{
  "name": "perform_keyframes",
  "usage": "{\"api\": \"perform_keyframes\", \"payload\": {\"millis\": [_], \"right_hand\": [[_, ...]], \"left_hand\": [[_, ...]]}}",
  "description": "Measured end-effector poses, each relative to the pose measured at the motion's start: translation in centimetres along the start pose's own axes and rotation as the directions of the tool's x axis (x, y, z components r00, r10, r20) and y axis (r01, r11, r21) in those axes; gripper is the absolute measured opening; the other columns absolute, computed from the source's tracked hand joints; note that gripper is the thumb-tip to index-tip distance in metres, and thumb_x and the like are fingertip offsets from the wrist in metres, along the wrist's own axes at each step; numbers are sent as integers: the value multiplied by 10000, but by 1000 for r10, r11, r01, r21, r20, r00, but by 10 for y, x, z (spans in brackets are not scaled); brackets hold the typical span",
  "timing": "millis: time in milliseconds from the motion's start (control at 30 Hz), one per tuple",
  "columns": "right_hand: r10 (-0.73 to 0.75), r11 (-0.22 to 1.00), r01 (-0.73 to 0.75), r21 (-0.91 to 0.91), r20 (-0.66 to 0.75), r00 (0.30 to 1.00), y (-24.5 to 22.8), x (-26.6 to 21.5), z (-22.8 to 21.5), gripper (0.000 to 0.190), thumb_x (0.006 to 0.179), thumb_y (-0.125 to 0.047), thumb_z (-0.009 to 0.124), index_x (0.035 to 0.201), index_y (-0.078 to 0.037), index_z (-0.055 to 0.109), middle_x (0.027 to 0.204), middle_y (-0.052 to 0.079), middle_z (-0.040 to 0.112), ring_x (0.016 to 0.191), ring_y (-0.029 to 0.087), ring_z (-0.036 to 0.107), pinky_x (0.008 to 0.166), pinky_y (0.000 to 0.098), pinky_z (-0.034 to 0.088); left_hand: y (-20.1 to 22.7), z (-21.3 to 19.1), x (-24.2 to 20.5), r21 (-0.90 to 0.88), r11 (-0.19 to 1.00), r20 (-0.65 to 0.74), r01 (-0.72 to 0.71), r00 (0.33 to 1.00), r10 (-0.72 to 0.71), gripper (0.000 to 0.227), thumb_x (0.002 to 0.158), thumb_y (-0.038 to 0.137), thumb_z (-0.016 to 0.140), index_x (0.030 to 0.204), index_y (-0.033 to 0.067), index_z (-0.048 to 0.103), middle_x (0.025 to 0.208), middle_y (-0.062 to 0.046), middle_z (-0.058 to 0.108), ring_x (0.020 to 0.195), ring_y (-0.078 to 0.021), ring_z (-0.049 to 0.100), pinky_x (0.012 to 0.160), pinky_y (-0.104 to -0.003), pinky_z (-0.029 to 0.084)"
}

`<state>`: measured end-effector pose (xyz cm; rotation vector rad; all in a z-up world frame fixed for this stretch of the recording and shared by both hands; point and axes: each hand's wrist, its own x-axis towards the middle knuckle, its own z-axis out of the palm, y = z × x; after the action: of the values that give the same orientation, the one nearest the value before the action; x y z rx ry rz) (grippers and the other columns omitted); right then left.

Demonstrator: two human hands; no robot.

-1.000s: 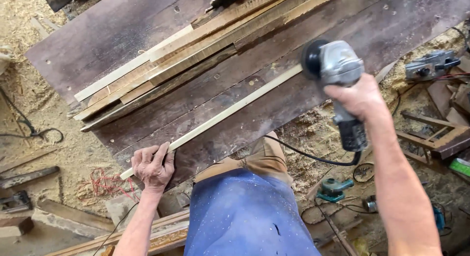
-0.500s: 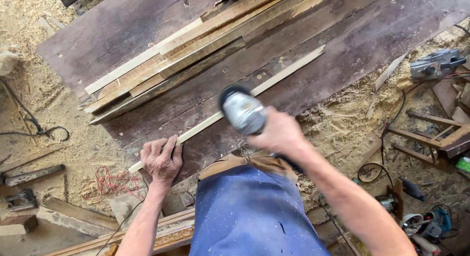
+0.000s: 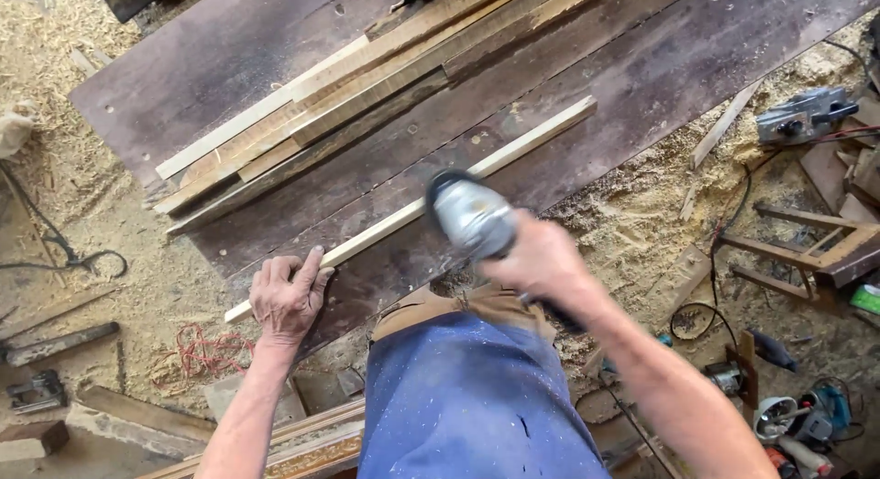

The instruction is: Sanding thin wooden strips using a power sander in a workshop.

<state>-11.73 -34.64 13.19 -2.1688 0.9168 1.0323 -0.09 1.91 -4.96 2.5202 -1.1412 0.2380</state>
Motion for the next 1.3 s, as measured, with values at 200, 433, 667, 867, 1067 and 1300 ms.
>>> {"api": "perform_keyframes", "payload": {"millis": [200, 433, 667, 867, 1067, 1300], "right_hand": [[195, 925, -137, 353, -134, 972, 72, 13, -89, 525, 716, -424, 792, 1121, -114, 670, 967, 138, 737, 907, 300, 713, 809, 448, 589], [373, 873, -251, 418, -240, 896, 61, -2, -69, 474, 729, -298, 800, 1142, -87, 701, 973, 159, 720, 893, 314, 698, 796, 452, 582], [-67, 996, 71, -47, 75, 995, -17, 8, 36, 804, 585, -734, 761, 1115, -141, 645, 1022, 138, 759, 1057, 335, 724, 893, 468, 594], [69, 997, -69, 33, -10, 998, 13, 15, 4, 791, 573, -667, 826, 1145, -141, 676, 1018, 184, 761, 1060, 372, 722, 902, 522, 582], [212, 934, -110, 339, -280, 936, 112, 42, -57, 646, 609, -469, 906, 1103, -79, 757, 1004, 203, 753, 1024, 391, 711, 872, 538, 541], [272, 896, -115, 429, -326, 905, 91, 45, -62, 528, 610, -434, 909, 1021, -136, 766, 918, 142, 737, 940, 327, 718, 854, 509, 544]], "left_hand": [[1, -4, 5, -2, 1000, 16, 11, 1000, -11, 292, 1000, 461, 635, 1173, 277, 782, 858, -5, 531, 779, -236, 599, 658, -373, 479], [3, -11, 11, 134, 982, 54, -135, 990, 129, 371, 1039, 461, 565, 1288, 222, 704, 889, -36, 577, 715, -211, 598, 585, -340, 514], [10, -13, 23, 134, 976, -20, -174, 984, 179, 378, 1019, 364, 607, 1237, 96, 761, 908, -72, 555, 788, -275, 574, 742, -413, 455], [4, -7, 18, 26, 984, -26, -174, 984, 175, 369, 1005, 352, 645, 1261, 112, 760, 901, -62, 540, 777, -282, 582, 732, -423, 435], [6, -8, 25, 24, 983, -61, -181, 981, 182, 369, 1024, 368, 593, 1250, 130, 763, 876, -55, 518, 743, -265, 565, 685, -411, 433], [6, -6, 29, -2, 978, -68, -209, 976, 209, 364, 1006, 354, 618, 1241, 116, 762, 862, -62, 517, 731, -267, 566, 661, -410, 445]]}}
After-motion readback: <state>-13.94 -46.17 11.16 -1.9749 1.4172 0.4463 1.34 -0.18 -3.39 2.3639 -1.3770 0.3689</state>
